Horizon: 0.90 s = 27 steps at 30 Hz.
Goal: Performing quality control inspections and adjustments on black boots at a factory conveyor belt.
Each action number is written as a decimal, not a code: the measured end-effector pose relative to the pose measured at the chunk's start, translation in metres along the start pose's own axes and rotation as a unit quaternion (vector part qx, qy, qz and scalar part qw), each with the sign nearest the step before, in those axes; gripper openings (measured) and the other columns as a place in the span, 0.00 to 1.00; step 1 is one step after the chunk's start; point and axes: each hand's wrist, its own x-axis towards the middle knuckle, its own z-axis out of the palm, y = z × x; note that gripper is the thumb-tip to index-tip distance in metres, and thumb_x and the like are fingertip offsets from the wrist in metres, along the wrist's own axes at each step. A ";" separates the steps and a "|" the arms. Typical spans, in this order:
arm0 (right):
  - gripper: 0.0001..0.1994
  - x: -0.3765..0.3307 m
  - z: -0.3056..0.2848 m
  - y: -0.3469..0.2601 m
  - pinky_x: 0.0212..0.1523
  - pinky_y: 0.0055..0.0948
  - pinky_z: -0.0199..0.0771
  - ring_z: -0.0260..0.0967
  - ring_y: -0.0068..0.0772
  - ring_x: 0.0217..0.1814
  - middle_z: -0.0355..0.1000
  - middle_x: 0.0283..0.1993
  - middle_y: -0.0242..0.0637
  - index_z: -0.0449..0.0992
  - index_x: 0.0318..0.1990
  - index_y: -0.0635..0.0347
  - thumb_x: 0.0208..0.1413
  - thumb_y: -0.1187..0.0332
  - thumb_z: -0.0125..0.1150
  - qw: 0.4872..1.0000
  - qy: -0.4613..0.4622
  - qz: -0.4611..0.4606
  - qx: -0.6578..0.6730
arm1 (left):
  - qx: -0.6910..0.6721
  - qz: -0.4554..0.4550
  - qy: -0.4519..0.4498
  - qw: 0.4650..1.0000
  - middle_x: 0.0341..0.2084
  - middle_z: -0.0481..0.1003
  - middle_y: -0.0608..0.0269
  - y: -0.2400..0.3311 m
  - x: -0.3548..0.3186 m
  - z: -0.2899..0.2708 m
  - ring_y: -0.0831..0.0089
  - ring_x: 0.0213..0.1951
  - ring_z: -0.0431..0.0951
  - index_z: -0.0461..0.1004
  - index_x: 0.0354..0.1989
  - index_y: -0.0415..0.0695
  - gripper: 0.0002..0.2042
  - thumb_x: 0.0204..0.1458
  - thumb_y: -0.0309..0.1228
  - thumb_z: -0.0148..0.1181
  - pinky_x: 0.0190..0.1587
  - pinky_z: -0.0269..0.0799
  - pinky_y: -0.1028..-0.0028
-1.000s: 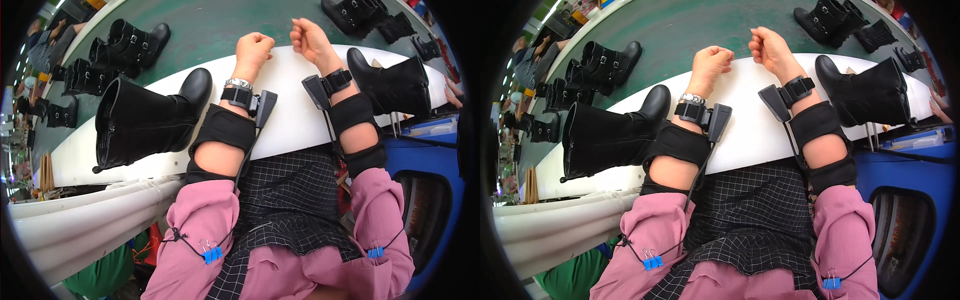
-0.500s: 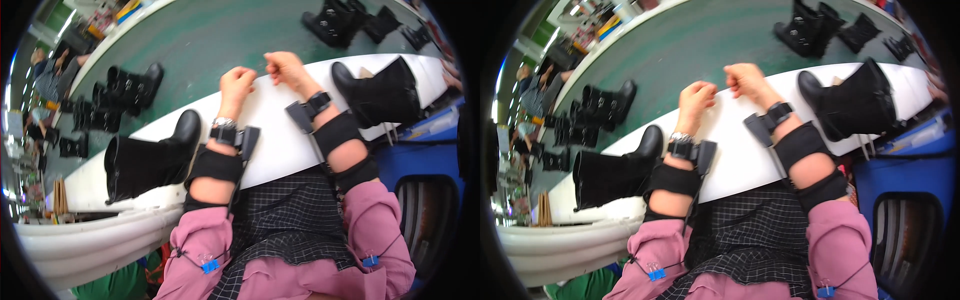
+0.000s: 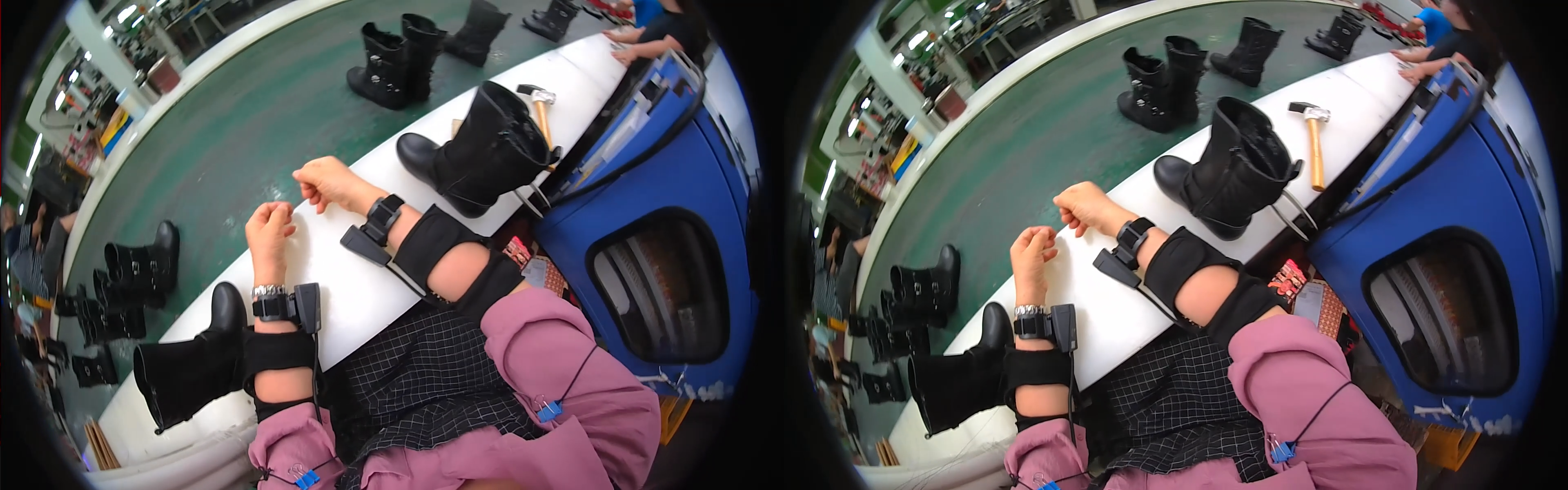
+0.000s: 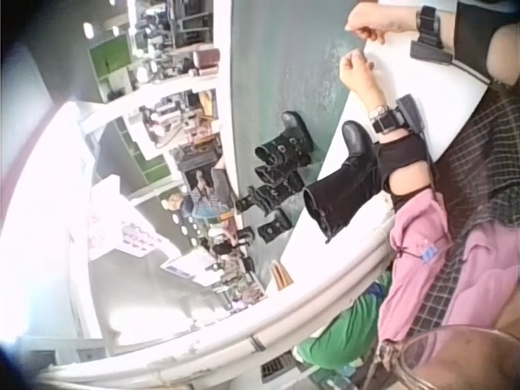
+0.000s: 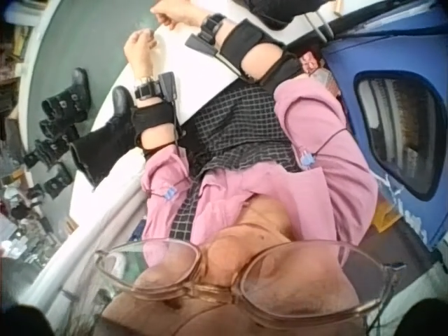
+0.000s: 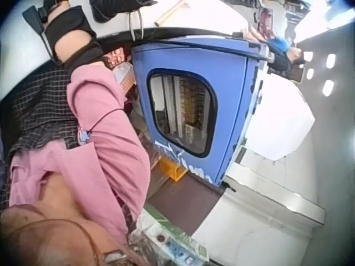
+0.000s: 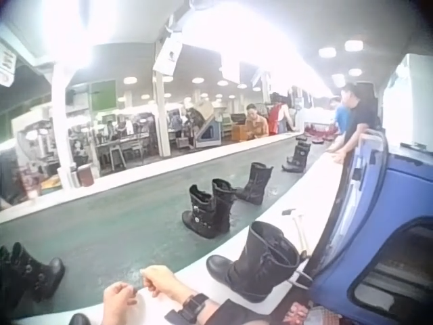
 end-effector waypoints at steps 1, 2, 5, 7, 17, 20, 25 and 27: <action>0.13 0.001 0.000 0.000 0.15 0.26 0.70 0.65 0.25 0.20 0.67 0.22 0.34 0.70 0.23 0.61 0.54 0.62 0.53 1.000 0.004 0.001 0.003 | 0.000 -0.002 0.005 1.000 0.29 0.75 0.68 0.001 0.002 0.000 0.82 0.31 0.71 0.75 0.32 0.42 0.06 0.53 0.31 0.55 0.31 0.70 0.80; 0.14 0.002 0.004 0.001 0.15 0.27 0.70 0.64 0.26 0.20 0.67 0.21 0.34 0.70 0.22 0.62 0.54 0.62 0.54 1.000 0.009 -0.006 0.005 | -0.002 -0.011 0.012 1.000 0.30 0.75 0.65 0.008 0.000 -0.002 0.79 0.32 0.73 0.74 0.34 0.40 0.08 0.54 0.31 0.53 0.32 0.71 0.78; 0.15 -0.002 -0.001 0.001 0.17 0.28 0.71 0.64 0.25 0.19 0.66 0.20 0.34 0.68 0.22 0.62 0.56 0.62 0.52 0.999 -0.016 -0.028 -0.007 | -0.161 0.042 -0.040 0.985 0.33 0.75 0.62 0.039 -0.012 0.005 0.78 0.34 0.74 0.73 0.37 0.39 0.07 0.56 0.28 0.50 0.34 0.73 0.77; 0.15 -0.003 -0.007 0.003 0.17 0.28 0.72 0.64 0.25 0.18 0.65 0.20 0.33 0.67 0.22 0.61 0.56 0.62 0.52 1.000 -0.012 -0.026 -0.008 | -0.186 0.136 -0.122 0.965 0.35 0.75 0.60 0.091 -0.040 0.022 0.75 0.37 0.74 0.71 0.41 0.37 0.09 0.58 0.27 0.46 0.39 0.72 0.76; 0.15 -0.007 0.000 0.013 0.17 0.26 0.72 0.66 0.25 0.17 0.67 0.20 0.35 0.68 0.23 0.61 0.58 0.62 0.54 0.999 -0.011 0.008 -0.032 | -0.328 0.581 -0.483 0.567 0.53 0.63 0.34 0.205 -0.132 0.024 0.57 0.53 0.68 0.60 0.62 0.54 0.26 0.56 0.45 0.54 0.55 0.64 0.55; 0.15 -0.008 -0.002 0.005 0.16 0.23 0.71 0.66 0.24 0.17 0.67 0.21 0.34 0.67 0.22 0.62 0.58 0.63 0.54 0.999 -0.007 -0.013 -0.038 | -0.323 0.391 -0.346 0.789 0.40 0.73 0.47 0.206 -0.183 -0.006 0.54 0.43 0.72 0.73 0.40 0.36 0.19 0.53 0.42 0.56 0.50 0.67 0.57; 0.15 -0.007 0.009 -0.003 0.17 0.24 0.71 0.66 0.23 0.19 0.66 0.21 0.33 0.68 0.22 0.59 0.57 0.61 0.54 1.000 -0.012 0.001 -0.029 | -0.322 0.269 -0.387 0.821 0.34 0.76 0.46 0.215 -0.191 -0.031 0.52 0.40 0.74 0.73 0.38 0.32 0.21 0.55 0.43 0.53 0.49 0.68 0.56; 0.15 -0.001 0.005 0.002 0.17 0.24 0.71 0.66 0.23 0.19 0.66 0.21 0.33 0.67 0.22 0.59 0.57 0.61 0.54 0.999 -0.004 0.013 -0.036 | -0.325 0.260 -0.380 0.826 0.34 0.76 0.46 0.207 -0.177 -0.044 0.53 0.40 0.74 0.73 0.38 0.32 0.21 0.55 0.43 0.53 0.48 0.68 0.56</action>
